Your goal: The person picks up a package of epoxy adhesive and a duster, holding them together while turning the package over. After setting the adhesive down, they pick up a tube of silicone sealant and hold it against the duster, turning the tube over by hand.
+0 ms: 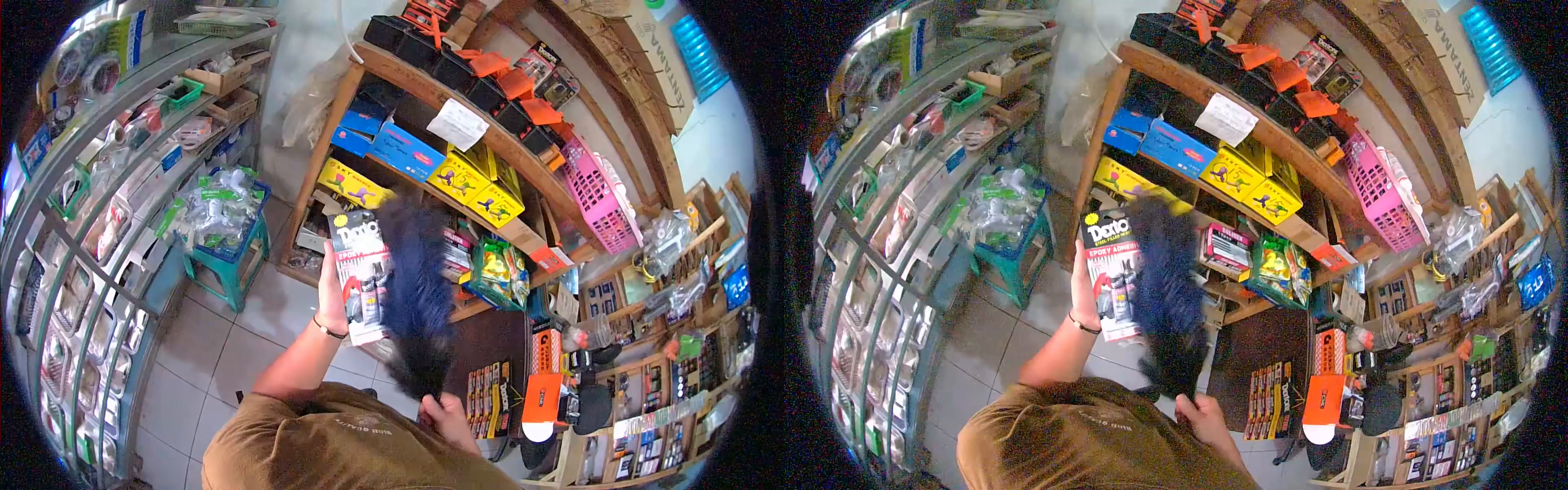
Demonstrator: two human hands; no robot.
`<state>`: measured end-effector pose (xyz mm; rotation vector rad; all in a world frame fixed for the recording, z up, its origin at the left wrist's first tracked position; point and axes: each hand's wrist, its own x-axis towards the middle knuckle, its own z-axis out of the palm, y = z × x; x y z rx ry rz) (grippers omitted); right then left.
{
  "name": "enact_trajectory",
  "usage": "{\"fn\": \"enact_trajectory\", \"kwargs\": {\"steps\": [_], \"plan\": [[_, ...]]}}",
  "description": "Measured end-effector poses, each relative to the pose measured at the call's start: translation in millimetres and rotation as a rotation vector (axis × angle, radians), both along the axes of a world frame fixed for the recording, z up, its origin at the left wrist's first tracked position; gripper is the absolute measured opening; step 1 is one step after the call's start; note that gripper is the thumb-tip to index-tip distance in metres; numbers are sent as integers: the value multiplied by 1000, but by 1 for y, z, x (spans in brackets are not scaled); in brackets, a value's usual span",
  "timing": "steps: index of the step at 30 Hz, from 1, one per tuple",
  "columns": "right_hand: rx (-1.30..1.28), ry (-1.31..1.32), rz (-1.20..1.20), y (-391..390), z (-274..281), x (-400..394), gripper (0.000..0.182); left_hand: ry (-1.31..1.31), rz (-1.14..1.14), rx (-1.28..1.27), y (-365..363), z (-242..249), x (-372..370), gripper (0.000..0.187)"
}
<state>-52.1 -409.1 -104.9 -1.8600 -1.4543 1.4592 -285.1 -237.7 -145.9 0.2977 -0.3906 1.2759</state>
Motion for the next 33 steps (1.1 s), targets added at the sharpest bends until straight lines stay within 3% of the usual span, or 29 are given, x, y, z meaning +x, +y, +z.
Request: {"fn": "enact_trajectory", "kwargs": {"steps": [1, 3, 5, 6, 7, 8, 9, 10, 12, 13, 14, 15, 16, 17, 18, 19, 20, 21, 22, 23, 25, 27, 29, 31, 32, 33], "plan": [[37, -194, 58, 0, 2, 0, 37, 71, 61, -290, -6, 22, 4, 69], [127, -75, 144, -7, -3, 0, 36, 49, -110, -107, -11, 29, 9, 77], [46, -11, 14, -8, -2, 2, 25, 118, -98, -201, -12, 30, 14, 81], [-77, 211, -246, -8, -9, 6, 26, -87, -144, -247, -3, 12, 17, 79], [-89, 210, -256, -9, -10, 10, 26, -292, -186, -296, 2, 4, 19, 77], [-85, 240, -231, -10, -11, 13, 28, -65, -84, -263, 0, 0, 26, 73], [-77, 274, -208, -11, -11, 14, 30, -57, -96, -272, -1, 2, 31, 73], [-100, 19, -78, -13, -10, 14, 29, 56, -118, -183, 0, 6, 36, 71], [-21, 100, -76, -13, 0, 4, 28, 162, -104, -171, -11, 23, 34, 70], [61, 173, -62, -11, 4, 1, 28, 159, -127, -235, -14, 36, 33, 69], [-9, 183, -227, -12, -8, 8, 27, 97, -107, -223, -7, 22, 35, 69], [-8, 191, -228, -12, -16, 14, 27, 34, -87, -209, -1, 7, 36, 70], [-23, 198, -231, -10, -21, 20, 27, 108, -57, -223, -2, 10, 36, 71], [-36, 203, -234, -10, -27, 26, 28, -61, -156, -63, 5, -1, 39, 67], [-20, 124, -53, -12, -33, 32, 29, -10, -150, -75, -1, 15, 41, 65], [-16, 129, -54, -11, -33, 31, 29, 42, -145, -89, -7, 31, 43, 63], [52, 147, 22, -10, -29, 28, 31, 331, -42, -171, -3, 27, 41, 64], [118, 164, 102, -9, -23, 23, 32, 209, -99, -212, -6, 33, 39, 71], [-58, 123, -74, -6, -7, 14, 33, 138, -136, -139, -5, 34, 38, 73], [-67, 127, -68, -6, -11, 14, 33, 68, -172, -67, -3, 35, 36, 76], [-51, 204, -194, -1, -16, 14, 30, 103, -114, -259, 3, 24, 29, 81], [-109, 177, -118, 0, -13, 11, 30, 47, -137, -14, 1, 27, 29, 79], [-14, 149, -11, 1, -14, 8, 30, 272, -30, -231, -4, 34, 24, 79], [31, 132, 45, 1, -19, 8, 30, 34, -119, 17, 0, 34, 19, 78], [-8, 225, -60, 3, -25, 9, 29, 143, 22, -227, -1, 37, 16, 76], [-46, 317, -166, 7, -21, 5, 28, 137, 27, -226, 0, 33, 15, 76]]}}
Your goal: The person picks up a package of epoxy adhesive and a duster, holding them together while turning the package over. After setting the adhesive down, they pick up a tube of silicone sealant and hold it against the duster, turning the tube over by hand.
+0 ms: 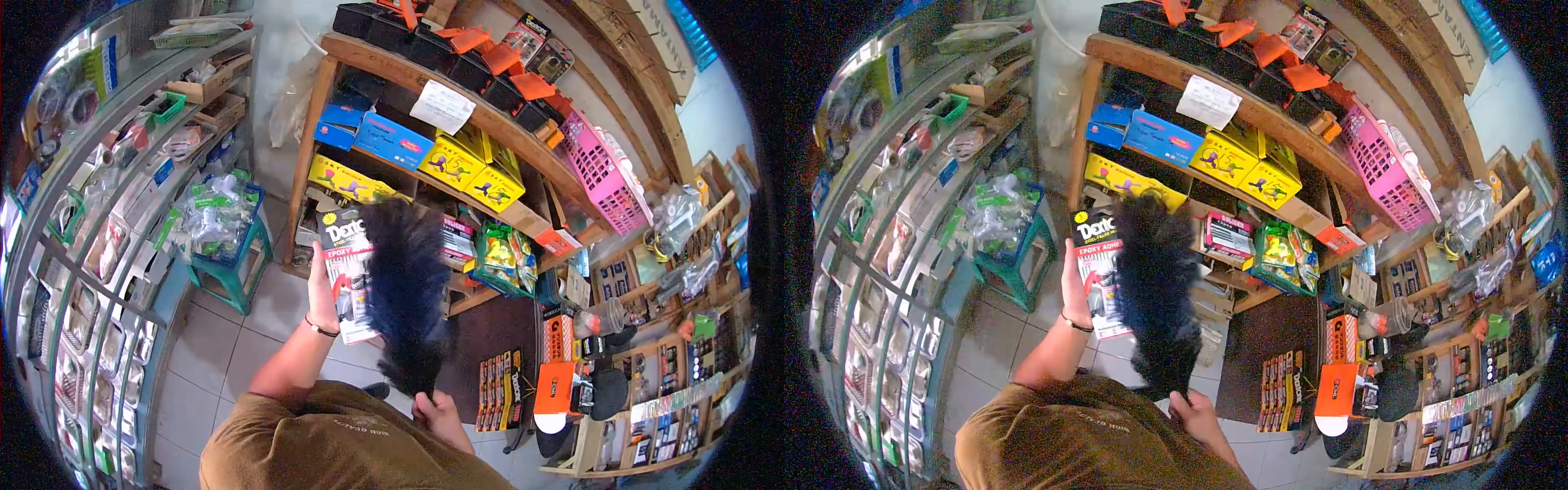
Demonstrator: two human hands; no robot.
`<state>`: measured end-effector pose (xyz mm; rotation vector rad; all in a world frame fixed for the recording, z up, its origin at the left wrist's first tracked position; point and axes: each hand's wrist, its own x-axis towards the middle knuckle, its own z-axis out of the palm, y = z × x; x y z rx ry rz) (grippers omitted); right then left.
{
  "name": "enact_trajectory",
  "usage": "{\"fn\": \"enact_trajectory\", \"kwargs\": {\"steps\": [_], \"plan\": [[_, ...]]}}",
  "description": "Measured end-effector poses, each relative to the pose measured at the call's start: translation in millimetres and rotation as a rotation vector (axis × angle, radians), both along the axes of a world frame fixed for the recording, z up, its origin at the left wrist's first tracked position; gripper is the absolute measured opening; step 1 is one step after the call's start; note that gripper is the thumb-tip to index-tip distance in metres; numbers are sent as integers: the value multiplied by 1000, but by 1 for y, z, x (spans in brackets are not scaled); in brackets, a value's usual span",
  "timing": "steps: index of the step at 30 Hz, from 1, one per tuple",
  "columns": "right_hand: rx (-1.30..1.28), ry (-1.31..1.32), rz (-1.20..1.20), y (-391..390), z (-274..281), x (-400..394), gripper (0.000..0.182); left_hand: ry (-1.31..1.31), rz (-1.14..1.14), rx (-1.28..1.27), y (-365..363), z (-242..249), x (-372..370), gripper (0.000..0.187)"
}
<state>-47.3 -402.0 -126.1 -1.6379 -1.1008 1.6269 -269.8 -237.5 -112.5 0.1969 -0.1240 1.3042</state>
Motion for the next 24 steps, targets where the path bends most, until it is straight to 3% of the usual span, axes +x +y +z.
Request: {"fn": "enact_trajectory", "kwargs": {"steps": [2, 3, 4, 6, 7, 10, 11, 12, 16, 17, 18, 20, 21, 22, 24], "plan": [[-73, -141, 42, 0, 18, -11, 27, -23, 71, -57, 5, -8, -1, 68], [4, -170, 128, 0, 23, -14, 28, -53, -38, 186, -7, -6, 0, 71], [80, -199, 214, 0, 25, -16, 30, 31, -109, 47, -1, -9, 0, 74], [39, -102, 132, 1, 8, -9, 31, -65, -55, 311, -6, -3, -7, 66], [0, -4, 49, 2, 0, -5, 32, 33, 41, 28, -3, -5, -11, 67], [-26, -192, 231, 4, -4, 1, 33, -7, 69, -6, -2, -5, -12, 67], [6, -195, 291, 3, -5, 2, 34, -43, -23, 98, -8, -2, -12, 64], [9, -196, 290, 4, -4, 0, 34, 60, -94, 136, -5, -6, -11, 62], [-54, 14, 122, 8, -2, -6, 33, -165, -8, 117, -1, -26, -21, 61], [-99, 124, 51, 9, -4, -5, 32, -134, -38, 252, 4, -36, -22, 65], [-95, 127, 50, 10, -4, -3, 32, 52, 111, -53, -10, -9, -17, 65], [-32, -46, 332, 6, -5, -1, 31, 0, 58, 12, -17, 6, -15, 65], [66, -156, 359, 7, 11, -11, 32, 92, 53, 9, -17, 4, -19, 65], [57, -156, 358, 8, 11, -12, 32, 184, 45, 8, -18, 4, -23, 65], [66, 80, 172, 12, 6, -14, 33, 73, 201, -101, -23, 10, -31, 57]]}}
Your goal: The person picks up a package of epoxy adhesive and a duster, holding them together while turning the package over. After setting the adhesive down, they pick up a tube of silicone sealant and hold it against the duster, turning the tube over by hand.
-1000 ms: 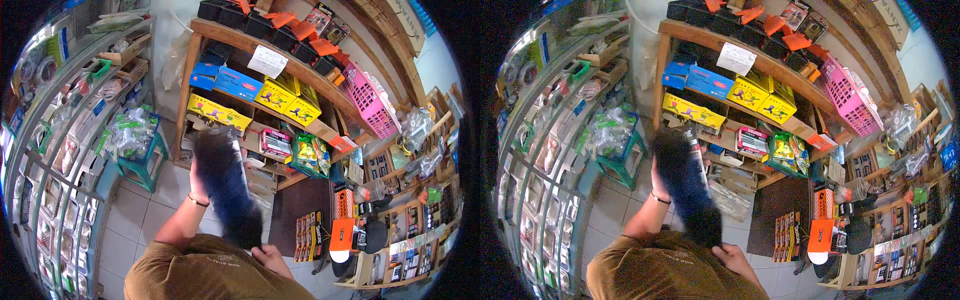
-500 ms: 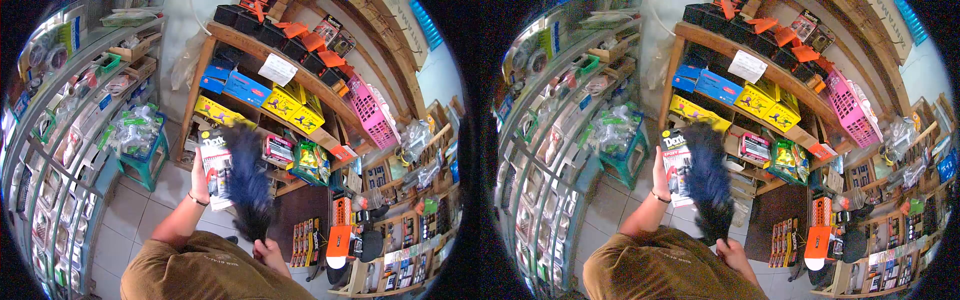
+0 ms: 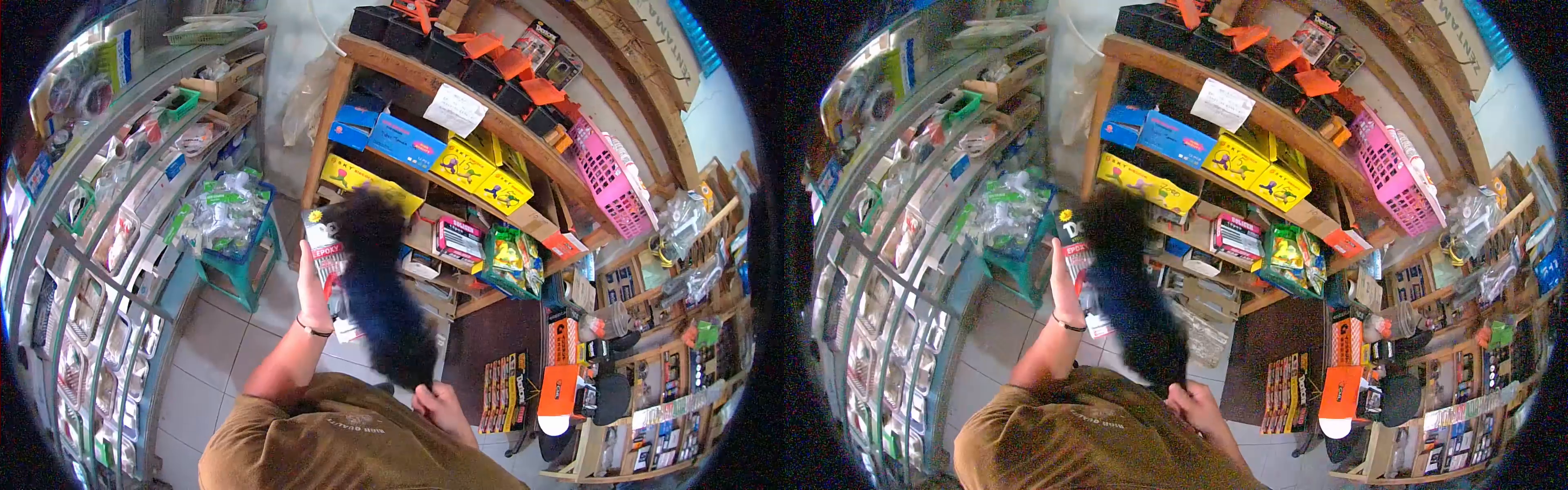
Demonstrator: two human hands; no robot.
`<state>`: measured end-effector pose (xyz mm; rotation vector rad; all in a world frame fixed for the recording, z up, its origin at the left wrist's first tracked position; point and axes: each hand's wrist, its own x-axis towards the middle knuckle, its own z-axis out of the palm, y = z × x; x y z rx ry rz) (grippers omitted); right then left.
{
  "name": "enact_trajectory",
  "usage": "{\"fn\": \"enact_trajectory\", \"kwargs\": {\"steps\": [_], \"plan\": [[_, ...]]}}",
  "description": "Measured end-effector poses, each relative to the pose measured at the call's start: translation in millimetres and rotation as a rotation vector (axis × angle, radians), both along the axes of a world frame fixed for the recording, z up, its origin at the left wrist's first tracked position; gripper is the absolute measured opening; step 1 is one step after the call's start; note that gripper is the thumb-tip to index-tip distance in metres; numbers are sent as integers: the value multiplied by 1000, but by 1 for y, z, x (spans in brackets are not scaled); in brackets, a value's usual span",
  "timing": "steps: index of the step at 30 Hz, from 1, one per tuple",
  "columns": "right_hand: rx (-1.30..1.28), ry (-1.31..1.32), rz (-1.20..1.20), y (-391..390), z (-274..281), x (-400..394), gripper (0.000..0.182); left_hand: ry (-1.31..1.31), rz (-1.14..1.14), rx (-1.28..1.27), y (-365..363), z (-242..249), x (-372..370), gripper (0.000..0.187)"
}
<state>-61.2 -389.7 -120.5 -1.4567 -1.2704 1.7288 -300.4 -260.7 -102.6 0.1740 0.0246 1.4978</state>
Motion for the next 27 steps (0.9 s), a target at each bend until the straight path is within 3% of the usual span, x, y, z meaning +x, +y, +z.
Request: {"fn": "enact_trajectory", "kwargs": {"steps": [1, 2, 4, 5, 7, 8, 9, 10, 12, 13, 16, 17, 20, 22, 24, 25, 27], "plan": [[7, 21, -3, 3, -1, 4, 36, -216, -153, 318, 8, -16, -5, 58], [10, 24, 5, 4, 4, 5, 36, -51, -23, 220, 10, -29, -3, 57], [-111, -245, 215, 4, 16, 2, 37, 28, 78, -57, -1, 4, -1, 64], [-22, -260, 235, 3, 6, 6, 38, -18, -4, 29, 1, 0, -1, 65], [-95, -187, 169, 5, 7, 7, 38, -88, -178, 193, 3, 3, -3, 66], [-171, -111, 97, 5, 8, 7, 38, 7, -12, 49, -2, 8, -5, 66], [-166, 21, 42, 4, 10, 2, 38, -242, -176, 250, 6, -27, -14, 66], [-162, 31, 42, 3, 9, 1, 38, -99, -104, 253, 6, -21, -12, 67], [-65, -293, 246, 1, 3, 1, 37, 30, -50, 60, -10, 4, -6, 69], [23, -255, 306, 0, -2, 5, 36, 274, -92, 100, -1, -3, -6, 72], [-113, -153, 179, 5, 4, 7, 34, 47, -93, 272, -11, 5, -13, 72], [-104, -66, 159, 5, -1, 6, 34, 124, 37, 68, -16, 9, -15, 75], [-48, -149, 327, 6, 6, 0, 34, 39, -87, 313, -14, -7, -15, 69], [42, -165, 399, 9, -2, 8, 35, 256, -7, 63, -16, -10, -7, 70], [-72, -118, 267, 13, -5, 13, 35, 73, -3, 257, -17, -7, -9, 71], [-72, -117, 278, 15, -9, 16, 35, 116, 163, 87, -22, 8, -6, 65], [-11, -59, 368, 18, -17, 22, 35, -6, 72, 176, -21, -4, 2, 69]]}}
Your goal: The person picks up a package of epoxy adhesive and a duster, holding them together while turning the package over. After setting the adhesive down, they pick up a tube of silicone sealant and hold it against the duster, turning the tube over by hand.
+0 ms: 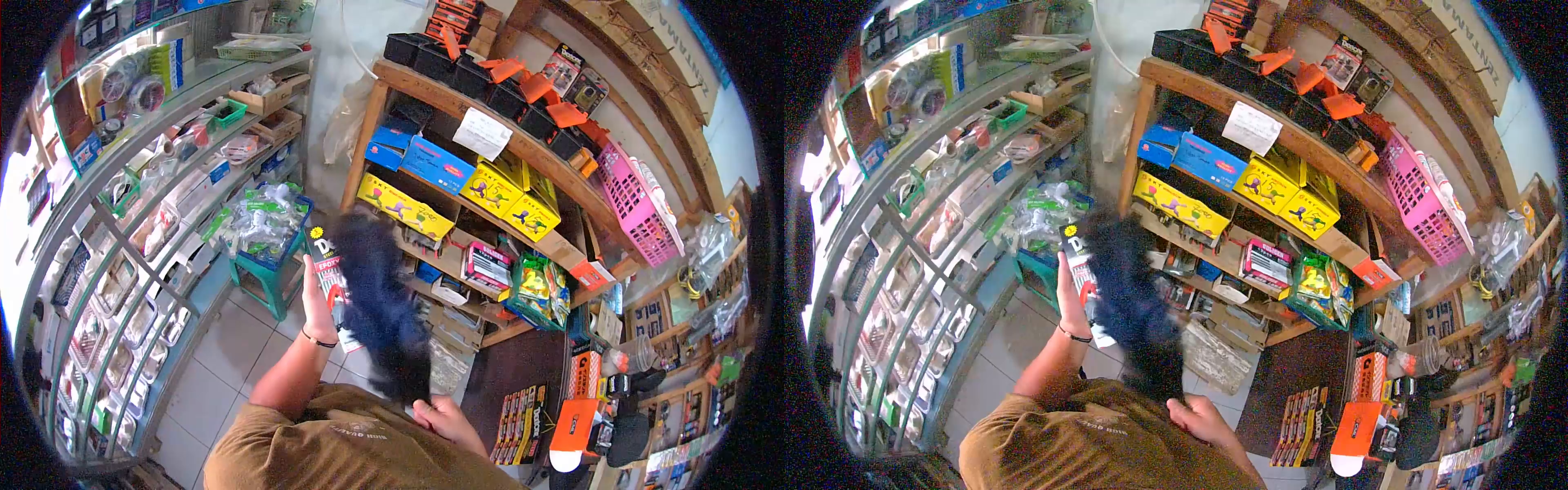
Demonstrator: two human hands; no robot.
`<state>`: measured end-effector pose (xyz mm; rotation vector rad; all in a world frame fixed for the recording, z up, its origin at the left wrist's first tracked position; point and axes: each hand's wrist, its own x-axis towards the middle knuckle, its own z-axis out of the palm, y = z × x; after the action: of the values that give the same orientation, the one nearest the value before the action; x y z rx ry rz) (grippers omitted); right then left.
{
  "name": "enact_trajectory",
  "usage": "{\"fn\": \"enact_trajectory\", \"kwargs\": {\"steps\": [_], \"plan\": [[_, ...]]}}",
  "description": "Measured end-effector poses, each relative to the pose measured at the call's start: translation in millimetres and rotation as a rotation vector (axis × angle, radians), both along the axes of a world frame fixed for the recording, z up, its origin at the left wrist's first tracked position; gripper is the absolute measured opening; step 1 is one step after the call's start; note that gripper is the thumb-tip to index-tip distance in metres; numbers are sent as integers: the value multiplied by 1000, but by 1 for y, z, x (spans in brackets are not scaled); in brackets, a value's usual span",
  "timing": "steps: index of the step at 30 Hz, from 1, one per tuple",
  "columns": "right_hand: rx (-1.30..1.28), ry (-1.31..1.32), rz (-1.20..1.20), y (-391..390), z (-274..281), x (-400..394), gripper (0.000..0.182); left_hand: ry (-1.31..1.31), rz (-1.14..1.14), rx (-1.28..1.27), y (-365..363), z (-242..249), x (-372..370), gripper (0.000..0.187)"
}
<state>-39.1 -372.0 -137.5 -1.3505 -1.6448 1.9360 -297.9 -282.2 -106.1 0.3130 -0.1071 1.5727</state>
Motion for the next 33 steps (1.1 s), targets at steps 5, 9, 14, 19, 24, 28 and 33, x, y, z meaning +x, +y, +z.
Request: {"fn": "enact_trajectory", "kwargs": {"steps": [5, 9, 14, 19, 24, 28, 33], "plan": [[-5, -67, 106, 17, 9, 32, 36, 28, -3, 49, 4, -17, 30, 72], [-138, 81, -16, 27, 7, 65, 38, 128, 215, -284, 8, -35, 64, 58], [49, -85, 266, 45, 24, 120, 28, 358, 306, -362, -5, -28, 126, 30], [94, -122, 490, 61, 47, 146, 29, 350, 275, -375, -7, -26, 183, 26], [32, 193, 33, 62, 42, 157, 26, 344, 246, -490, -9, -38, 208, 21], [-47, 313, -236, 75, 25, 188, 21, 444, 226, -572, -10, -43, 218, 24], [-65, 266, -396, 86, 16, 201, 19, 387, 140, -606, 2, -68, 240, 27]]}}
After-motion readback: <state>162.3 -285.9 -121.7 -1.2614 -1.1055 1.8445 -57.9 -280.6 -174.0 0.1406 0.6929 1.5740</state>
